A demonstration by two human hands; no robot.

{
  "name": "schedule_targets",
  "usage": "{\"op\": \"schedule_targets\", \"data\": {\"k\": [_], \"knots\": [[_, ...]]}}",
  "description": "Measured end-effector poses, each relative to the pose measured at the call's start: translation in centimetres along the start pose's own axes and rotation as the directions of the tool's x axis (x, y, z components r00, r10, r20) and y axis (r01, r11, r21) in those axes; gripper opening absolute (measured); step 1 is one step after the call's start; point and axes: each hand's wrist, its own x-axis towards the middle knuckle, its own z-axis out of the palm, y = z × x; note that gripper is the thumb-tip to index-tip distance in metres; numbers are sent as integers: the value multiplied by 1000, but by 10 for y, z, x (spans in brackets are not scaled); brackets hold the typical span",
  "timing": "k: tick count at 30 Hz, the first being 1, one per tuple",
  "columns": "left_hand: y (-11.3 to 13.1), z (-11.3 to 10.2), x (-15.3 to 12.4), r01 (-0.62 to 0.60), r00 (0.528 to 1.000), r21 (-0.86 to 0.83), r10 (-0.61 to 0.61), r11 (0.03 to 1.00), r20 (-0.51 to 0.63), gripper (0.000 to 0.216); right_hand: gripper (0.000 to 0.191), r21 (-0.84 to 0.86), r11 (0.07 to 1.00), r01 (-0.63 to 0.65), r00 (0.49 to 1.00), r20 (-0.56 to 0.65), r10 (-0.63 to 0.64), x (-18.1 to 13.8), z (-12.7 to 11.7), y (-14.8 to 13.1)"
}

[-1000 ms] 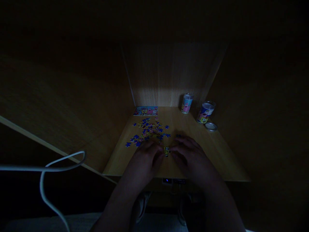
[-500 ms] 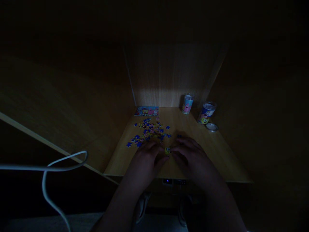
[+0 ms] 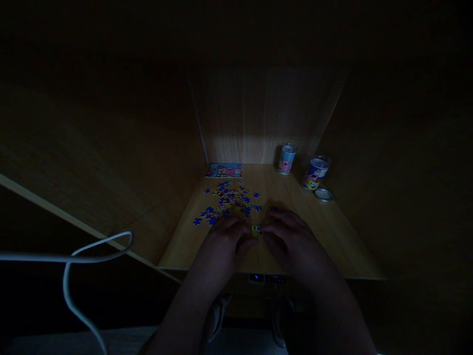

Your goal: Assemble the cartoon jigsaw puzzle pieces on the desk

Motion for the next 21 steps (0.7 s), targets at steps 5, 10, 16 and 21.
{"op": "schedule_targets", "data": {"k": [5,10,16,21], "knots": [[0,1,0,-4,1000,3,4,1000,-6,20,18,-1,1000,3,1000,8,-3,1,0,1],[-2,3,0,-13,1000,3,13,1000,-9,18,18,-7,1000,-7,1000,0,7,0,1,0],[0,3,1,-7,1000,31,8,999,-21,15,20,0,1000,-4,1000,22,4,1,-1,-1],[3,-1,-1,-35,999,77,35,996,-4,17,18,2,1000,-1,1000,28,1,1,-1,1]]}}
